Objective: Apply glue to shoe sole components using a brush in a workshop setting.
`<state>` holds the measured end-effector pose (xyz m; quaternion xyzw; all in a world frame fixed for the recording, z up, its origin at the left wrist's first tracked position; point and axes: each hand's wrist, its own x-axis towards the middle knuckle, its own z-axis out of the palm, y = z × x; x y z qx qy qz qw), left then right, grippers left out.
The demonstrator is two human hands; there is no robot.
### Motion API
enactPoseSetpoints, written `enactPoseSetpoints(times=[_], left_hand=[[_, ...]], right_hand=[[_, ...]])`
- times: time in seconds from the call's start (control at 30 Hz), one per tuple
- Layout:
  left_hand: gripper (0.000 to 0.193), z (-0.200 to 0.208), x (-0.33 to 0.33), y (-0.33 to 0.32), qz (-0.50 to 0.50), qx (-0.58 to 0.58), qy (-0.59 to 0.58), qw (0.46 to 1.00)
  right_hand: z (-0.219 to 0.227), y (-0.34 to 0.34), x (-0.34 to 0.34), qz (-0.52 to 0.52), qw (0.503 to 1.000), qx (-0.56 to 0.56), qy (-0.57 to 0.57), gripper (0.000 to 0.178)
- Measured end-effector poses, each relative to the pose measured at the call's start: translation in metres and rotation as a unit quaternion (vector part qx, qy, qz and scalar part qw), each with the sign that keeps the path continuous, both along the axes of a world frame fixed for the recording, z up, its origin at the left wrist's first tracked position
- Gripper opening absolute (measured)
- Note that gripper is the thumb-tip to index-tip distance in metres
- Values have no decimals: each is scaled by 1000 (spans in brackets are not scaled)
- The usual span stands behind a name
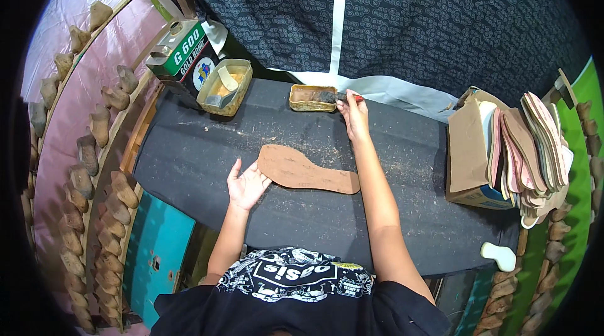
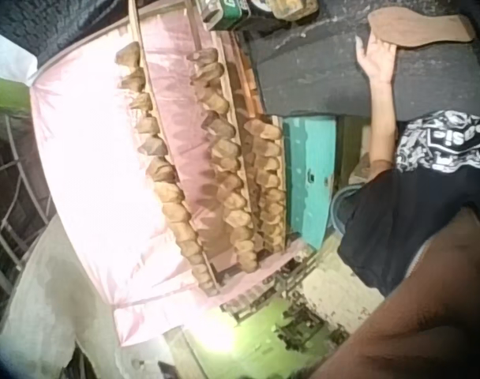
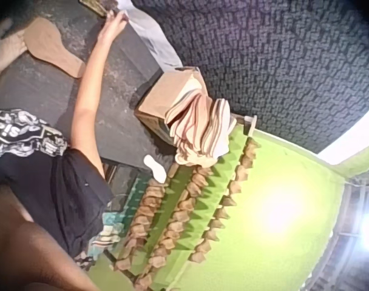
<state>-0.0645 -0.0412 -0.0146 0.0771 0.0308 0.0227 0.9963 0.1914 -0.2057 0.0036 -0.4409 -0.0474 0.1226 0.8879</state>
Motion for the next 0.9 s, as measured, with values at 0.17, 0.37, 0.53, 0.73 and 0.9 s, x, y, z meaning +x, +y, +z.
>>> enactPoseSetpoints(times=[0.17, 0.37, 0.53, 0.73, 0.9], left_hand=[[63, -4, -1, 0, 4, -12, 2, 1000], [63, -4, -5, 1, 6, -22, -7, 1000], [63, -4, -5, 1, 5, -27, -5, 1000], [61, -4, -7, 2, 0, -27, -4, 1000], [61, -7, -6, 3, -1, -31, -7, 1000]], right_hand=[[11, 2, -9, 0, 995, -26, -98, 24], [34, -8, -34, -72, 938, -134, -310, 19], [26, -21, -35, -44, 932, -162, -321, 19], [29, -30, -38, -52, 925, -178, -332, 22], [24, -34, -37, -54, 927, -179, -324, 22]])
